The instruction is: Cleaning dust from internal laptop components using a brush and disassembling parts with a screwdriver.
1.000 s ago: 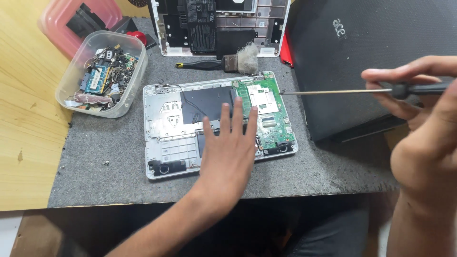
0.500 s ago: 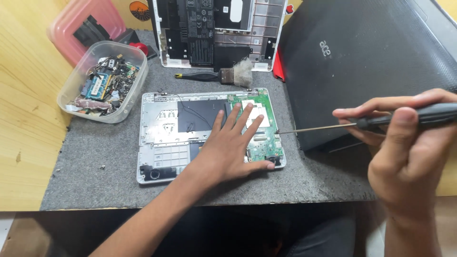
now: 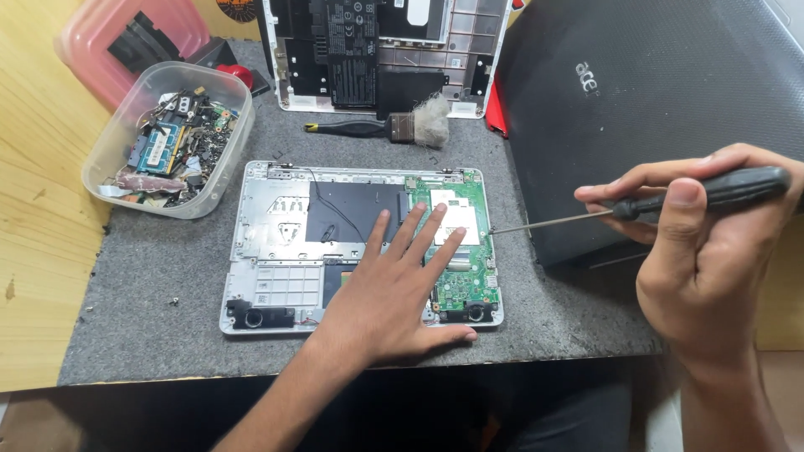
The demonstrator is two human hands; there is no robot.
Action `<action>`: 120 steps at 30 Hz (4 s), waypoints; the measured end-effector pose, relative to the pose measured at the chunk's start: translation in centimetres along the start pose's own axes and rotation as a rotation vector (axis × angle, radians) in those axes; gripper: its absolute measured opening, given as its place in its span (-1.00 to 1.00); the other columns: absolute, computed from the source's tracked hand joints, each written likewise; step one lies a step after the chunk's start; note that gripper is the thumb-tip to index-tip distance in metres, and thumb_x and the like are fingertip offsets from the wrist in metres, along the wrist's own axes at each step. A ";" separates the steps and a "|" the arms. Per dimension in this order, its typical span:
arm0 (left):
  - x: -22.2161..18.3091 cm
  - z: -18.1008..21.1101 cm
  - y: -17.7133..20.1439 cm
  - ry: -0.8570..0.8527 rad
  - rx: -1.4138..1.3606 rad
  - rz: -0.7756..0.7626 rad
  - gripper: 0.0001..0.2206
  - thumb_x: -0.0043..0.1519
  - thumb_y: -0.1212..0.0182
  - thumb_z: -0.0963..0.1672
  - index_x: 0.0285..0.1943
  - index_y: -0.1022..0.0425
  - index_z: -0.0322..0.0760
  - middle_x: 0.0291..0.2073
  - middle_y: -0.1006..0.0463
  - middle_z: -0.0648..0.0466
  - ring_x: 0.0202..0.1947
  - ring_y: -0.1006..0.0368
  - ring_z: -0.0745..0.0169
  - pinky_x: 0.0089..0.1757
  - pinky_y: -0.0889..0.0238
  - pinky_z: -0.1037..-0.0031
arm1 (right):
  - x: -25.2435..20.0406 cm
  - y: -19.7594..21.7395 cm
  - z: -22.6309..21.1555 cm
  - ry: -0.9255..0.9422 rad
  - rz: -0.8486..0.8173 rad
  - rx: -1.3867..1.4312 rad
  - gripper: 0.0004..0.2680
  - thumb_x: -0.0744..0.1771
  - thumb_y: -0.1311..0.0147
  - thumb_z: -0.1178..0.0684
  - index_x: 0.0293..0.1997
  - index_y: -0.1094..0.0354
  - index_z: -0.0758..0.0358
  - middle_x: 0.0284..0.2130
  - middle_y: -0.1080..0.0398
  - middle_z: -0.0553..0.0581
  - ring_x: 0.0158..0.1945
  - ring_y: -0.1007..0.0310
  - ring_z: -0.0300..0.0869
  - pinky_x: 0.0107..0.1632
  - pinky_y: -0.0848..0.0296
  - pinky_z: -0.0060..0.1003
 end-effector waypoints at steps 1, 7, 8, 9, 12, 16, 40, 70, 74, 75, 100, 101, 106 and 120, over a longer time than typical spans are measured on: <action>0.0 0.0 0.2 0.005 0.000 -0.001 0.05 0.22 0.23 0.48 0.64 0.18 -0.19 0.57 0.22 -0.16 0.55 0.37 -0.16 0.35 0.52 -0.08 | 0.1 -0.2 0.0 0.001 -0.004 0.002 -0.87 0.55 0.43 0.11 0.03 0.28 0.34 -0.31 -0.35 0.53 -0.23 -0.60 0.18 -0.15 -0.65 -0.15; 0.2 -0.1 0.7 0.024 -0.131 -0.060 0.01 0.19 0.11 0.42 0.61 0.11 -0.22 0.56 0.16 -0.20 0.55 0.31 -0.20 0.35 0.50 -0.12 | 0.6 -0.8 0.3 -0.036 -0.023 -0.026 -0.85 0.55 0.43 0.12 0.03 0.28 0.42 -0.28 -0.35 0.48 -0.20 -0.61 0.14 -0.16 -0.63 -0.20; 0.2 -0.1 0.8 0.020 -0.128 -0.061 0.01 0.20 0.12 0.42 0.61 0.12 -0.22 0.56 0.17 -0.21 0.55 0.31 -0.20 0.35 0.51 -0.12 | 0.8 -1.1 -0.1 -0.003 -0.065 -0.033 -0.88 0.54 0.42 0.16 0.02 0.29 0.40 -0.28 -0.36 0.49 -0.20 -0.60 0.14 -0.12 -0.64 -0.18; 0.3 0.0 0.8 0.012 -0.123 -0.060 0.01 0.20 0.14 0.42 0.61 0.12 -0.23 0.56 0.17 -0.22 0.55 0.31 -0.20 0.35 0.51 -0.11 | 1.0 -1.3 -0.5 0.029 -0.104 -0.040 -0.89 0.54 0.41 0.21 0.00 0.31 0.38 -0.27 -0.36 0.51 -0.20 -0.60 0.14 -0.08 -0.66 -0.16; 1.7 -0.5 1.2 0.066 -0.419 -0.224 -0.11 0.21 0.20 0.34 0.56 -0.02 -0.22 0.53 0.16 -0.29 0.52 0.35 -0.31 0.30 0.62 -0.24 | 2.0 -2.1 0.5 -0.017 -0.269 0.083 -0.88 0.49 0.31 0.17 -0.02 0.22 0.37 -0.29 -0.45 0.52 -0.08 -0.67 0.24 -0.01 -0.74 -0.05; 6.7 -3.0 6.2 0.088 -0.465 0.138 -0.50 0.38 -0.04 0.03 0.46 -0.25 -0.24 0.27 -0.47 -0.10 0.29 -0.31 -0.06 0.22 -0.06 0.03 | 3.4 -2.3 0.9 0.031 -0.334 -0.149 -0.78 0.53 0.29 0.19 -0.02 -0.18 0.70 0.11 -0.27 0.40 0.04 -0.62 0.14 -0.02 -0.67 -0.19; 11.2 -1.7 5.4 -0.347 -1.266 0.201 -0.80 0.13 -0.47 -0.26 -0.09 -0.61 -0.37 -0.23 -0.71 -0.10 -0.20 -0.74 0.19 -0.10 -0.70 0.56 | 3.9 -0.9 2.0 -0.030 -0.164 -0.200 -0.66 0.51 0.48 -0.13 -0.13 -0.02 0.46 -0.46 -0.21 0.23 -0.51 0.08 -0.22 -0.24 0.08 -0.27; 11.2 -2.4 5.4 -0.299 -1.195 0.238 -0.82 0.09 -0.50 -0.13 -0.33 -0.55 -0.23 -0.46 -0.67 0.11 -0.42 -0.63 0.47 -0.36 -0.56 0.75 | 4.3 0.6 7.5 -0.001 -0.429 -0.094 -0.70 0.30 -0.20 0.22 0.10 -0.20 0.37 0.08 -0.43 0.39 0.14 -0.55 -0.02 0.09 -0.59 -0.30; 11.2 -1.8 4.8 -0.356 -1.121 0.273 -0.84 0.16 -0.45 -0.16 -0.17 -0.58 -0.29 -0.33 -0.71 0.10 -0.33 -0.69 0.40 -0.27 -0.58 0.70 | 4.8 -0.3 6.8 -0.156 -0.454 0.094 -0.68 0.41 0.27 0.25 0.35 0.14 0.26 0.53 -0.07 0.57 0.48 -0.30 0.27 0.23 -0.56 0.06; 11.2 -1.8 4.9 -0.362 -1.098 0.298 -0.85 0.16 -0.44 -0.15 -0.21 -0.59 -0.31 -0.36 -0.70 0.12 -0.36 -0.66 0.44 -0.29 -0.51 0.70 | 4.7 -0.3 6.2 -0.054 -0.491 0.104 -0.71 0.45 0.35 0.24 0.35 0.19 0.13 0.62 0.05 0.57 0.60 -0.19 0.32 0.29 -0.54 0.11; 11.2 -3.7 5.1 -0.155 -1.031 0.196 -0.80 0.21 -0.28 0.00 -0.13 -0.69 -0.06 -0.32 -0.74 0.18 -0.45 -0.70 0.47 -0.40 -0.57 0.74 | 5.1 -0.7 3.9 -0.146 -0.283 0.080 -0.78 0.49 0.18 0.24 0.31 0.02 0.33 0.28 -0.34 0.42 0.22 -0.55 0.09 0.37 -0.63 -0.09; 11.2 -3.5 5.1 -0.191 -1.017 0.223 -0.86 0.22 -0.32 -0.05 -0.16 -0.69 -0.09 -0.33 -0.75 0.17 -0.47 -0.68 0.46 -0.42 -0.52 0.74 | 5.1 -0.3 3.5 -0.056 -0.255 0.030 -0.77 0.51 0.14 0.29 0.36 -0.04 0.48 0.30 -0.20 0.42 0.25 -0.48 0.10 0.36 -0.60 -0.12; 11.1 -3.1 5.4 -0.284 -0.995 0.298 -0.90 0.19 -0.40 -0.05 -0.23 -0.68 -0.05 -0.40 -0.73 0.21 -0.49 -0.62 0.49 -0.45 -0.48 0.75 | 4.5 0.0 2.9 0.086 -0.217 -0.044 -0.64 0.53 0.18 0.10 0.38 -0.19 0.78 0.22 -0.02 0.48 0.12 -0.25 0.06 0.18 -0.57 -0.17; 11.5 -3.7 5.0 -0.178 -1.123 0.129 -0.91 0.18 -0.41 -0.09 -0.25 -0.67 -0.13 -0.35 -0.72 0.19 -0.30 -0.62 0.49 -0.40 -0.43 0.71 | 4.7 0.4 3.7 -0.002 -0.291 -0.064 -0.70 0.50 0.04 0.26 0.44 -0.13 0.57 0.32 -0.07 0.36 0.23 -0.27 0.00 0.36 -0.48 -0.17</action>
Point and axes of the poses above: each hand's wrist, its own x-axis towards the middle knuckle, its own y-axis out of the back of the hand, z = x × y, the point moved 10 cm from there along x, towards the middle knuckle
